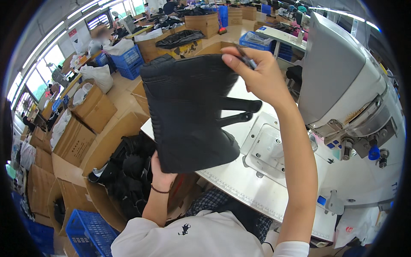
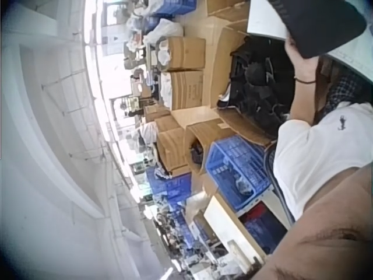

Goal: Stitch the upper part of a black boot using a heavy-duty sewing machine.

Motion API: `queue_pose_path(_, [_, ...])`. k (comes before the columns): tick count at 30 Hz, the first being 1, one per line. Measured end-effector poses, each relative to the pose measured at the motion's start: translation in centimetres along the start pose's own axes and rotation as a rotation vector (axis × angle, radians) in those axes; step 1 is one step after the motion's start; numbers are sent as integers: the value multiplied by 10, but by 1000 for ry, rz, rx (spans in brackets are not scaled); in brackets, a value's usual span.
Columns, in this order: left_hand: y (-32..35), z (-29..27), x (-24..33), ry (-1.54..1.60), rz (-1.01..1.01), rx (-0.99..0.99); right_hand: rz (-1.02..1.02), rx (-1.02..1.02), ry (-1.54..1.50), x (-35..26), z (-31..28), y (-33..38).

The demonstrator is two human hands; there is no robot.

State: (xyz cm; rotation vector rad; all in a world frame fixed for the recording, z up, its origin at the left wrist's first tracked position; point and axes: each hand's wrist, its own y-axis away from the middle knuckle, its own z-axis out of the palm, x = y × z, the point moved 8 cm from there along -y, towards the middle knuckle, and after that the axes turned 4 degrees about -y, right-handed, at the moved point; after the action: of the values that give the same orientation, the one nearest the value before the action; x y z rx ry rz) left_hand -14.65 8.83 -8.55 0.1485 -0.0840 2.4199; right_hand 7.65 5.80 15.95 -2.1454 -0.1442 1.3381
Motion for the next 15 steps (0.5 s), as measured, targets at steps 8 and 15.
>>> queue_pose_path(8, [-21, 3, 42, -528, 303, -316, -229, -62, 197, 1, 12, -14])
queue_pose_path(15, [-36, -34, 22, -765, 357, -139, -85, -81, 31, -26, 22, -15])
